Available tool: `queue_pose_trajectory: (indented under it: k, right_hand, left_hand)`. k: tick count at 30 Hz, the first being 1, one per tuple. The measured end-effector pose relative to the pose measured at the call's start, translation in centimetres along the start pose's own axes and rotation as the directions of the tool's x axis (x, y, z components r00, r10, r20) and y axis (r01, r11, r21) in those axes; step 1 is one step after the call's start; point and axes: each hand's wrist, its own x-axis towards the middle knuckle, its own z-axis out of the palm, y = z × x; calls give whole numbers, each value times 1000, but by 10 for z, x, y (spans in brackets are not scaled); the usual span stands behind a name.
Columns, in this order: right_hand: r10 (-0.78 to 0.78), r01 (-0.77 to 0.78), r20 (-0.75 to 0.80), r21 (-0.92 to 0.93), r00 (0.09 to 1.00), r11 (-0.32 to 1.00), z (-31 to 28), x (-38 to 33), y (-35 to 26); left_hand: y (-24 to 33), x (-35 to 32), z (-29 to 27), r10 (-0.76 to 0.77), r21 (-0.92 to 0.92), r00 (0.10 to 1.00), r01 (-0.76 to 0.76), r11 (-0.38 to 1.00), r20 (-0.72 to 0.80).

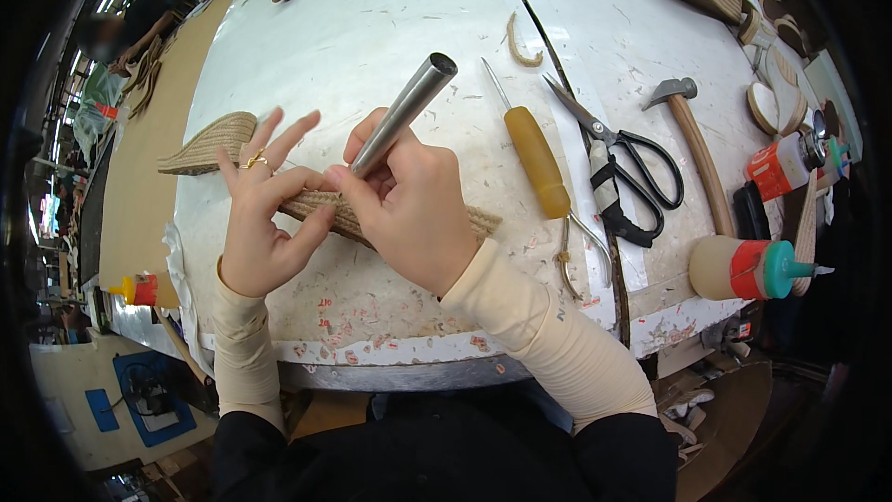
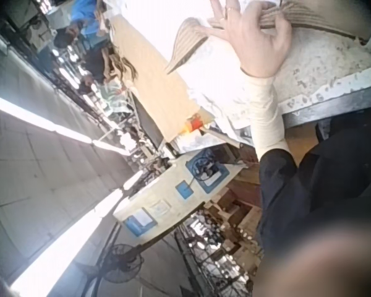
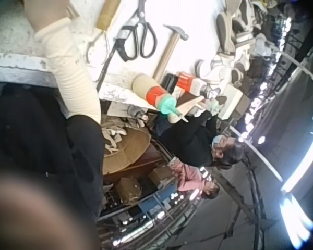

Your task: The person wraps a woven cord around a wedge shoe heel using a metal tool to tuck and secure the cord. They apply glue to the cord and heel, then continue wrapping and pressing the cord into place.

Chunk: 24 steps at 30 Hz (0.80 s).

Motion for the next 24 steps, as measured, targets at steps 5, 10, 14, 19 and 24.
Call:
queue_pose_trajectory:
  k: [5,10,14,19,24]
  right_hand:
    - [45,-47,43,51,998,998,-5,2,-1]
    - [120,-122,22,148,993,981,-4,4,0]
    - [114,-118,40,143,993,983,-4,4,0]
    - [106,-110,50,87,993,990,-4,3,-2]
    - [82,-84,39,55,996,995,-4,3,-1]
  left_hand:
    - [-1,4,0,11,-31,999,-10,999,33]
    - [-3,3,1,23,-46,1000,-22,999,10]
    - [-2,2,2,0,-63,1000,2,998,20]
    - [-1,3,4,-13,-66,1000,13,998,1]
    - [2,4,6,-31,-46,999,30,998,-8]
